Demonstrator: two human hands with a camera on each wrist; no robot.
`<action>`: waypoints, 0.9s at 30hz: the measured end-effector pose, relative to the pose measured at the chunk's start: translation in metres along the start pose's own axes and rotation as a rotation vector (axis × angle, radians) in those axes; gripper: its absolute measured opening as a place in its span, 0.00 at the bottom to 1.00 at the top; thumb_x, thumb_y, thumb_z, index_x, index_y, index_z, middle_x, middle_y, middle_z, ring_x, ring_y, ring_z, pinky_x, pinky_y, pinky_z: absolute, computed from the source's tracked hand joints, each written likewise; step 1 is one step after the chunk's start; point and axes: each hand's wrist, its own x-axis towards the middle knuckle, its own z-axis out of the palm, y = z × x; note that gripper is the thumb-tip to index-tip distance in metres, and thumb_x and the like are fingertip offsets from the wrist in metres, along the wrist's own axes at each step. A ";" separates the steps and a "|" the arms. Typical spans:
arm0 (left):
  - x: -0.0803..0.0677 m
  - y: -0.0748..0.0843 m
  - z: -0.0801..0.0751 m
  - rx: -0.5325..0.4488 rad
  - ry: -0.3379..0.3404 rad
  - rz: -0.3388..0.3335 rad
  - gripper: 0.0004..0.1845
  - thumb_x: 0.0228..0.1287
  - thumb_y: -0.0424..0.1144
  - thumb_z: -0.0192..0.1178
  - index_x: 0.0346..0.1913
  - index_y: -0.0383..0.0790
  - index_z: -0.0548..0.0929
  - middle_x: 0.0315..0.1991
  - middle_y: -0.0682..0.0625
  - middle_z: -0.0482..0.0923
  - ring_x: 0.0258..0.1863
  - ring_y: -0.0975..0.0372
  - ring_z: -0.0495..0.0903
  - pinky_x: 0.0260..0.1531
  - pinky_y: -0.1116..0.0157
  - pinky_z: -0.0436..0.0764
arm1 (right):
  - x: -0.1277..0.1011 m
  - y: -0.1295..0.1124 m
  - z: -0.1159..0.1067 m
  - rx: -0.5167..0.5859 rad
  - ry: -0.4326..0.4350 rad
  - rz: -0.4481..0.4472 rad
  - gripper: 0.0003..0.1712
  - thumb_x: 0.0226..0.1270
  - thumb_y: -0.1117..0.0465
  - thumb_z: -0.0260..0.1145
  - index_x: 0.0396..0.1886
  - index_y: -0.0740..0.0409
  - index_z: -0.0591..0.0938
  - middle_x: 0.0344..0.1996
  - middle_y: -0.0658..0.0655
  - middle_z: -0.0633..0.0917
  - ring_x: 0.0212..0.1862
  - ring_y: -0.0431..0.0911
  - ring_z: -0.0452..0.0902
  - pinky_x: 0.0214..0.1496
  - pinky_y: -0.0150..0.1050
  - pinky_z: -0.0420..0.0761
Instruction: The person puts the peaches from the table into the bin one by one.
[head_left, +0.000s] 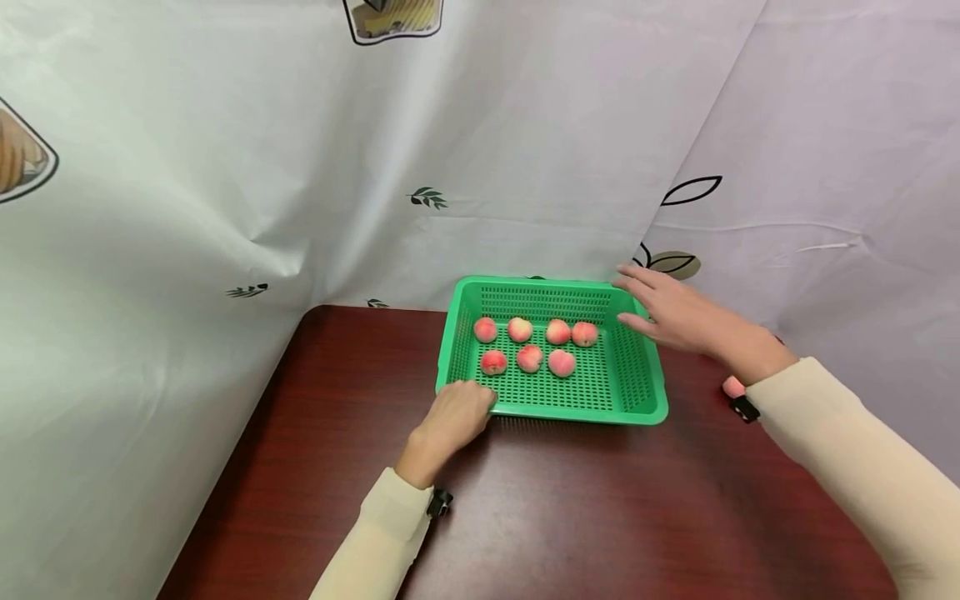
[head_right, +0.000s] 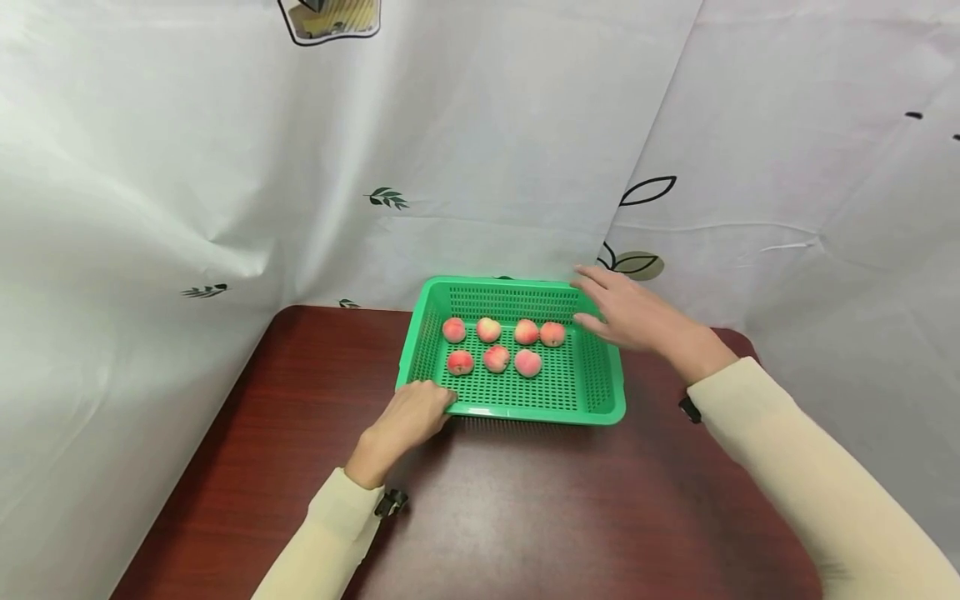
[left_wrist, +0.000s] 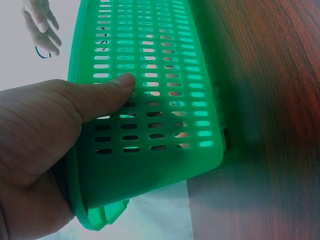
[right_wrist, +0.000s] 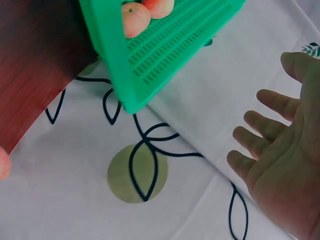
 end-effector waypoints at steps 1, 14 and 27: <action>0.000 0.000 0.000 0.005 -0.005 -0.003 0.23 0.53 0.26 0.65 0.13 0.50 0.66 0.11 0.54 0.66 0.14 0.60 0.71 0.14 0.64 0.62 | -0.002 0.002 0.000 -0.005 0.001 0.001 0.33 0.77 0.55 0.63 0.74 0.66 0.69 0.78 0.69 0.61 0.77 0.68 0.59 0.74 0.65 0.63; -0.001 0.001 -0.003 0.018 -0.008 0.008 0.23 0.54 0.27 0.66 0.13 0.50 0.66 0.11 0.54 0.66 0.14 0.60 0.72 0.14 0.63 0.63 | -0.041 0.037 0.020 0.058 0.024 0.129 0.38 0.78 0.50 0.61 0.78 0.65 0.63 0.80 0.71 0.56 0.79 0.72 0.49 0.74 0.73 0.53; 0.000 0.001 -0.001 0.020 -0.028 -0.010 0.23 0.55 0.28 0.66 0.14 0.49 0.66 0.12 0.52 0.68 0.15 0.58 0.74 0.14 0.62 0.64 | -0.072 0.076 0.041 0.085 0.061 0.224 0.38 0.79 0.50 0.59 0.78 0.65 0.62 0.79 0.74 0.56 0.77 0.76 0.50 0.70 0.74 0.52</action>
